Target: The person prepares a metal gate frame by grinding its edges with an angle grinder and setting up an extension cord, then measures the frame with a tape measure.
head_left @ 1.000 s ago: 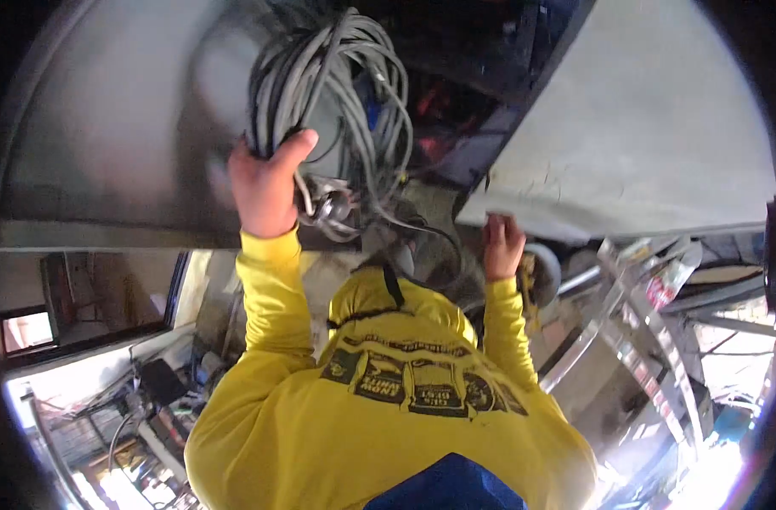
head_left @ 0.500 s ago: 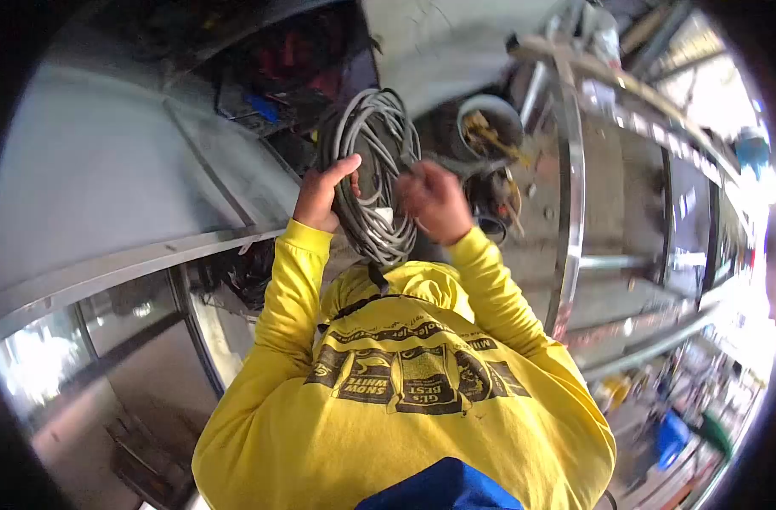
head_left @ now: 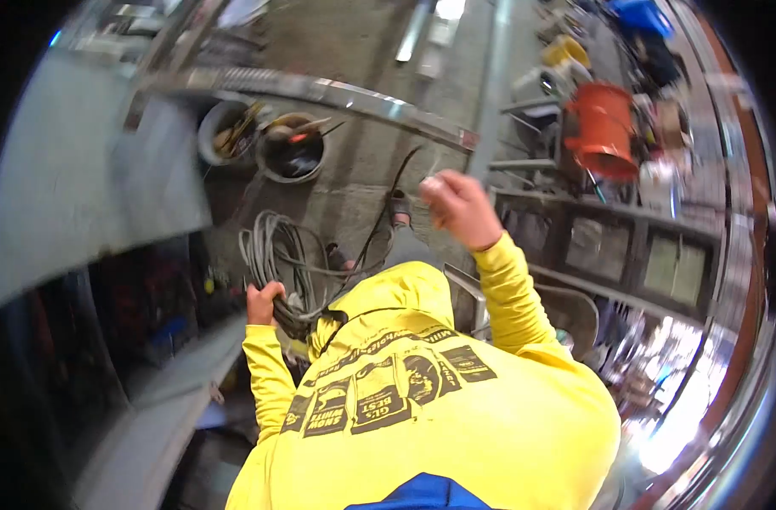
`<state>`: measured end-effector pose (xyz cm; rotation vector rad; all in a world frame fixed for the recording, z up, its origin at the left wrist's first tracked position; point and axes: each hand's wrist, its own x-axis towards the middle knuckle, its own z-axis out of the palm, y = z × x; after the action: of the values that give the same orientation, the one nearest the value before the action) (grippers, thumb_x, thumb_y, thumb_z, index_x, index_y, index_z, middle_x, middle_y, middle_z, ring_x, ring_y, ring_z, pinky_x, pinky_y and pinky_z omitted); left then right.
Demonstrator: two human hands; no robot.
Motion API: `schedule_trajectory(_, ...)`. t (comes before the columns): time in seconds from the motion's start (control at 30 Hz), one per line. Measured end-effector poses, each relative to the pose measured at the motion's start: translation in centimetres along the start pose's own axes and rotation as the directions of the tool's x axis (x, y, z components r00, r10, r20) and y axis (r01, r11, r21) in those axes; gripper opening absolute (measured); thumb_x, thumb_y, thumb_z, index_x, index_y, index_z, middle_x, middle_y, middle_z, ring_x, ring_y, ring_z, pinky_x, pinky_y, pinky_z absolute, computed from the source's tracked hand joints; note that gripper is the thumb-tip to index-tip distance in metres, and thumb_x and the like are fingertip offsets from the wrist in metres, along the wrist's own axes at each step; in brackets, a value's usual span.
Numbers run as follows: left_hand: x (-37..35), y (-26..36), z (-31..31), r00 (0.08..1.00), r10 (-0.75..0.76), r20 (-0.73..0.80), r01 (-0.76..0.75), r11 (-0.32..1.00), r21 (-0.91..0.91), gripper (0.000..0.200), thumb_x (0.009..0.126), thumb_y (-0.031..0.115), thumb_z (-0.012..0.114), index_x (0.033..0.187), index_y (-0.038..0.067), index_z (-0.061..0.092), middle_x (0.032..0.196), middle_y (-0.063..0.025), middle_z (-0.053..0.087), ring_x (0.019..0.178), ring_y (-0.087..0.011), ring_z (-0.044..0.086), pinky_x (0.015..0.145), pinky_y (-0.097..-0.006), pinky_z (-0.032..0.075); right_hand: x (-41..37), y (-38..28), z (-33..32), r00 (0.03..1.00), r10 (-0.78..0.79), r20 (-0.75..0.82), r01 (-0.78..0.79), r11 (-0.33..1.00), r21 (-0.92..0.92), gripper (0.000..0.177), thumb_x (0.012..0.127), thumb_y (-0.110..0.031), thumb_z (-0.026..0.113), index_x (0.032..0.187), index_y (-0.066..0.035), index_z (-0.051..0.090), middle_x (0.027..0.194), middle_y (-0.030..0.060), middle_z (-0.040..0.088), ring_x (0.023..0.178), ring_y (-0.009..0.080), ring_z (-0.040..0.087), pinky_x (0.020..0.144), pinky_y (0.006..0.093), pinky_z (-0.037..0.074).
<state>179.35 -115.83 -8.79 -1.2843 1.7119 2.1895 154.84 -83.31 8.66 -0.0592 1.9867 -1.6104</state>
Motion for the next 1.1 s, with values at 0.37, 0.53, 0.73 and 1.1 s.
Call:
schedule_trajectory(0.37, 5.5, -2.2, 29.8, 0.653, -0.598, 0.465, -0.367, 0.288, 0.885, 0.075, 0.060, 0.035, 0.074, 0.122, -0.001, 0.054, 0.116, -0.0208, 0.059, 0.105, -0.0292, 0.058, 0.089, -0.0353, 0.045, -6.3, 20.3, -19.3, 0.760, 0.602, -0.247, -0.611, 0.531, -0.587, 0.043, 0.086, -0.040, 0.051, 0.105, -0.005, 0.066, 0.109, 0.0206, 0.063, 0.103, 0.0372, 0.060, 0.089, 0.0445, 0.046)
schedule_trajectory(0.53, 7.6, -12.6, 38.0, 0.632, -0.627, 0.456, -0.605, -0.031, 0.796, 0.076, 0.060, 0.039, 0.070, 0.127, 0.009, 0.054, 0.127, -0.0182, 0.054, 0.117, -0.0343, 0.052, 0.100, -0.0417, 0.041, -8.9, 24.4, -29.1, 0.682, 0.579, -0.446, -0.730, 0.517, -0.446, 0.042, 0.087, -0.042, 0.050, 0.099, -0.005, 0.065, 0.104, 0.0204, 0.064, 0.100, 0.0379, 0.060, 0.088, 0.0459, 0.047)
schedule_trajectory(0.73, 6.6, -10.9, 50.2, 0.667, -0.573, 0.476, -0.555, 0.043, 0.830, 0.074, 0.065, 0.033, 0.069, 0.131, 0.006, 0.049, 0.124, -0.0206, 0.056, 0.114, -0.0355, 0.053, 0.096, -0.0419, 0.044, -11.4, 22.6, -34.8, 0.610, 0.299, -0.734, -0.654, 0.713, -0.253, 0.036, 0.089, -0.035, 0.051, 0.080, 0.000, 0.056, 0.079, 0.0242, 0.061, 0.079, 0.0437, 0.059, 0.066, 0.0477, 0.045)
schedule_trajectory(1.1, 10.1, -13.5, 63.6, 0.931, -0.152, 0.332, -0.215, 0.509, 0.834, 0.083, 0.062, 0.037, 0.073, 0.131, -0.002, 0.045, 0.125, -0.0255, 0.053, 0.118, -0.0378, 0.050, 0.100, -0.0405, 0.041, -8.0, 14.3, -37.4, 0.672, 0.220, -0.707, -0.336, 0.942, -0.025, 0.031, 0.088, -0.028, 0.060, 0.077, 0.000, 0.056, 0.062, 0.0116, 0.055, 0.056, 0.0163, 0.051, 0.056, 0.0342, 0.043)
